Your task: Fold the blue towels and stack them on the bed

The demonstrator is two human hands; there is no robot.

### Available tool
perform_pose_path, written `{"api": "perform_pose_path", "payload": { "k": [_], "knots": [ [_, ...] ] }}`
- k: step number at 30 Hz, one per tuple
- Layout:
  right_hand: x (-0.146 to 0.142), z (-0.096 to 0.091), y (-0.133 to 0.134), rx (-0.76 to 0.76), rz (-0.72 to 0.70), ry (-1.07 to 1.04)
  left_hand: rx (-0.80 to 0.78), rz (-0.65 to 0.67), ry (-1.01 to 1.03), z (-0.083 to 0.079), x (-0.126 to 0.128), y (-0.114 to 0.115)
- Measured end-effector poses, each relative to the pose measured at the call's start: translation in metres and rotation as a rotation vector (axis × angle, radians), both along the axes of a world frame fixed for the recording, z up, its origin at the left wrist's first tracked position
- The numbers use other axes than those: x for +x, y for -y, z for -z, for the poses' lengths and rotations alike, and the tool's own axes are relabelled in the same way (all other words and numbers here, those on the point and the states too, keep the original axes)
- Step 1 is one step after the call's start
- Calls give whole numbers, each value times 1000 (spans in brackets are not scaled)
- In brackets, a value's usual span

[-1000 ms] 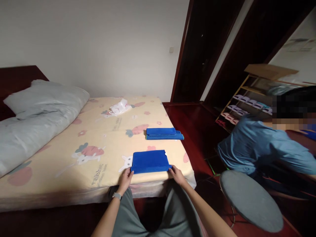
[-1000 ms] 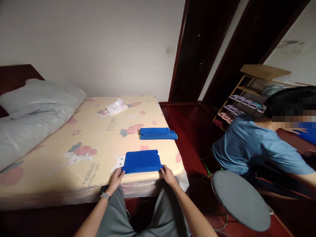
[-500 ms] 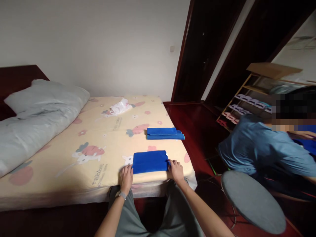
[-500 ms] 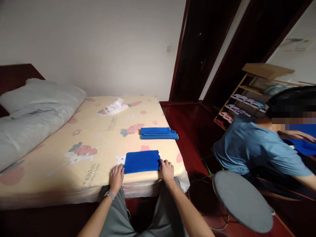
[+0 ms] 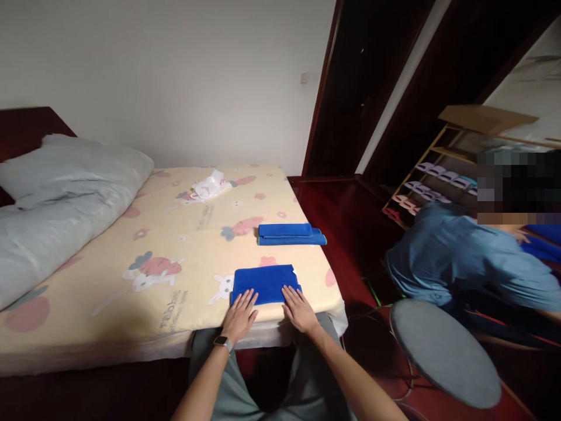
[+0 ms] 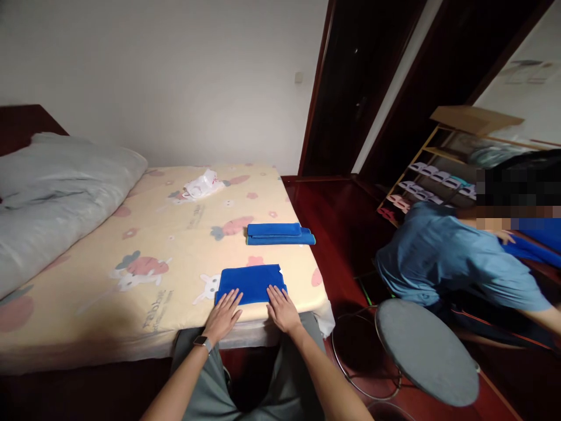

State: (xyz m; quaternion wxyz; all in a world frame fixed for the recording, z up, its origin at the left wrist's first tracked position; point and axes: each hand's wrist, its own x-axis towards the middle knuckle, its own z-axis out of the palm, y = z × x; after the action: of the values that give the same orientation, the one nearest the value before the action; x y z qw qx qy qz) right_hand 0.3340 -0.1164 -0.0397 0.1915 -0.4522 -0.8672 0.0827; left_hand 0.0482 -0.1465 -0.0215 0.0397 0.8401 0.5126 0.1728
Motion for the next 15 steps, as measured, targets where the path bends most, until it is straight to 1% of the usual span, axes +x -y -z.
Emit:
{"api": "perform_pose_path", "payload": {
  "k": [4,7,10,15],
  "knots": [
    [28,1,-5,-40,4,-15,-40,-32,16,-2,-30,2],
    [36,1,-11,-82,-17,-31,-95,-4,37,-1,-45,-1],
    [35,0,-20,-110,-1,-66,-135,11,95,0,-51,-8],
    [32,-3,-27,-42,60,-108,-124,-86,201,0,-51,-15]
  ]
}}
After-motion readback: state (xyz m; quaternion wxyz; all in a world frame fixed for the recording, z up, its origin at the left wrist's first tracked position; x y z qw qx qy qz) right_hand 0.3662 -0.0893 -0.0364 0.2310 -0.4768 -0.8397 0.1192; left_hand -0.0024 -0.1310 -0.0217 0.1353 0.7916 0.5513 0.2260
